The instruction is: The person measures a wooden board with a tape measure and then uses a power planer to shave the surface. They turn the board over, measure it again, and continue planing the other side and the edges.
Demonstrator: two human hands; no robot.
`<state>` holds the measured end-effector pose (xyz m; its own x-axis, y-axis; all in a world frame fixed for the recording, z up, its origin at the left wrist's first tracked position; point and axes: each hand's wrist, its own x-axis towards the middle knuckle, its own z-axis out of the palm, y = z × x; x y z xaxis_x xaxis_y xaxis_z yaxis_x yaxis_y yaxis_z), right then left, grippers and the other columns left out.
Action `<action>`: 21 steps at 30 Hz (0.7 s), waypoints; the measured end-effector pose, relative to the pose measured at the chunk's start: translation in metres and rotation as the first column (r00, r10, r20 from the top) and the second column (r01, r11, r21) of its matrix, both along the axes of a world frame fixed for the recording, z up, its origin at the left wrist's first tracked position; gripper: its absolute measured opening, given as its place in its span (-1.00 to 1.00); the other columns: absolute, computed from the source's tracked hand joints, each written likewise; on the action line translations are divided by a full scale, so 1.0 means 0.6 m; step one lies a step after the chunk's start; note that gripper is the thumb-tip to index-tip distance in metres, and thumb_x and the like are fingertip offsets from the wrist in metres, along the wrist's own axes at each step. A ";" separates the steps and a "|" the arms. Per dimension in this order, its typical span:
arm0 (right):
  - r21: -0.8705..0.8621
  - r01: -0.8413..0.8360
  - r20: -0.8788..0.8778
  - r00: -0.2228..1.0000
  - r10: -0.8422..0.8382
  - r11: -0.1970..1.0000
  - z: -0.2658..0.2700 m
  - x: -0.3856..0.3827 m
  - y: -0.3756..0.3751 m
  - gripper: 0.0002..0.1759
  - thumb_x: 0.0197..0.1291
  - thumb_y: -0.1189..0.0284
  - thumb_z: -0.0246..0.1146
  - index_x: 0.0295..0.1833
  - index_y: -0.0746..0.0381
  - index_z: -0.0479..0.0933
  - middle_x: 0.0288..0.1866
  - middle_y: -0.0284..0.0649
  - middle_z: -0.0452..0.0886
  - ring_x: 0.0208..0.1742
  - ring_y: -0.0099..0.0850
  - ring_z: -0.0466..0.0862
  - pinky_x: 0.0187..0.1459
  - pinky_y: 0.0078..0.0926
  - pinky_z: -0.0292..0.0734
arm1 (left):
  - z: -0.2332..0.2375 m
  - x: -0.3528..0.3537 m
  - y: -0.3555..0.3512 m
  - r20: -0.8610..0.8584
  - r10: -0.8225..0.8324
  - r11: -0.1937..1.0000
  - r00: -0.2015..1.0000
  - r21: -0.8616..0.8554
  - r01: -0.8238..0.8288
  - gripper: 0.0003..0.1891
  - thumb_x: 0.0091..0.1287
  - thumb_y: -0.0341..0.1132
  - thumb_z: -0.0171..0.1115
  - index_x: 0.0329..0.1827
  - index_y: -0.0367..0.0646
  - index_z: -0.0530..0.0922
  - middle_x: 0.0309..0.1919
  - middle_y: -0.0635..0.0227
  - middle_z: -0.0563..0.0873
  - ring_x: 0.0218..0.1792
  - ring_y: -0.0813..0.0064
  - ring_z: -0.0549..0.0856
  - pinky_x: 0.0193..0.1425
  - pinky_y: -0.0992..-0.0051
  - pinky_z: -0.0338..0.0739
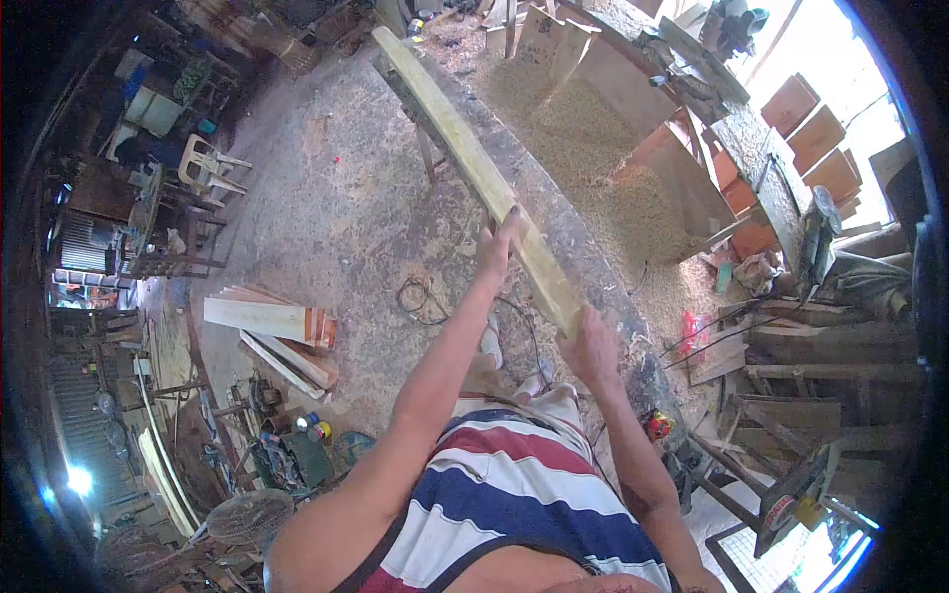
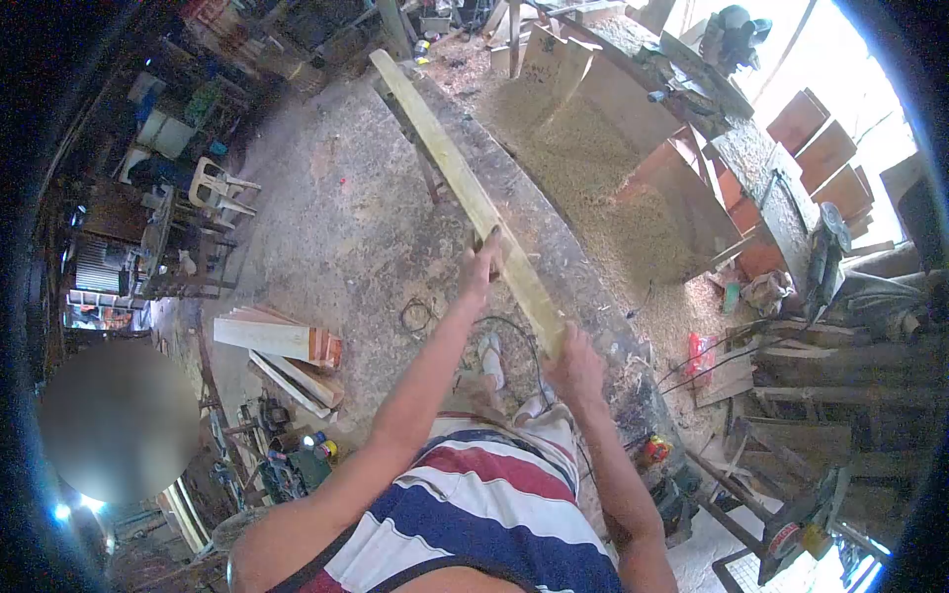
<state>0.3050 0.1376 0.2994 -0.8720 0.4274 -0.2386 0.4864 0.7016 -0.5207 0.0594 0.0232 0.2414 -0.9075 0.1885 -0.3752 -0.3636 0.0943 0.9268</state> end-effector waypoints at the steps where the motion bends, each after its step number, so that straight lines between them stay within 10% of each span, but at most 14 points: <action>1: -0.030 0.004 0.000 1.000 -0.004 1.000 -0.006 0.002 -0.007 -0.26 0.19 0.21 0.48 0.39 0.29 0.39 0.10 0.13 0.69 0.07 0.13 0.77 0.07 0.10 0.69 | -0.012 -0.023 0.013 -0.005 0.004 1.000 1.000 -0.022 -0.004 0.07 0.23 0.31 0.50 0.60 -0.29 0.32 0.22 0.06 0.69 -0.03 0.24 0.77 0.08 0.26 0.70; 7: -0.056 0.026 -0.130 0.991 -0.033 0.998 0.003 0.013 -0.040 -0.26 0.20 0.27 0.46 0.42 0.32 0.38 0.09 0.11 0.69 0.05 0.13 0.75 0.04 0.05 0.68 | -0.032 -0.051 0.030 -0.096 0.113 0.914 0.989 -0.380 -0.142 -0.36 0.13 -0.03 0.59 0.14 -0.39 0.74 -0.11 0.02 0.85 -0.07 0.17 0.82 0.07 0.26 0.69; 10: -0.023 0.006 -0.160 0.987 -0.010 1.000 0.000 0.011 -0.043 -0.22 0.27 0.16 0.46 0.45 0.37 0.37 0.17 0.13 0.67 0.11 0.10 0.74 0.10 0.00 0.66 | 0.013 -0.027 0.033 -0.216 0.205 0.947 0.955 -0.202 -0.249 -0.50 0.12 -0.06 0.57 -0.12 -0.40 0.81 -0.21 -0.02 0.87 -0.15 0.17 0.83 0.04 0.26 0.67; 21: -0.132 -0.002 -0.117 0.993 -0.014 0.991 -0.007 -0.051 -0.011 -0.24 0.19 0.33 0.49 0.45 0.31 0.37 0.07 0.16 0.74 0.04 0.16 0.78 0.04 0.02 0.69 | 0.000 -0.090 0.065 -0.278 0.261 0.908 0.924 -0.253 -0.333 -0.44 0.04 -0.02 0.60 -0.12 -0.41 0.80 -0.26 0.05 0.87 -0.22 0.17 0.84 -0.04 0.24 0.67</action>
<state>0.2744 0.1311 0.2954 -0.8948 0.4044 -0.1892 0.4203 0.6201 -0.6624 0.0056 0.0623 0.2415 -0.9717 -0.1882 -0.1427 -0.1943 0.2931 0.9361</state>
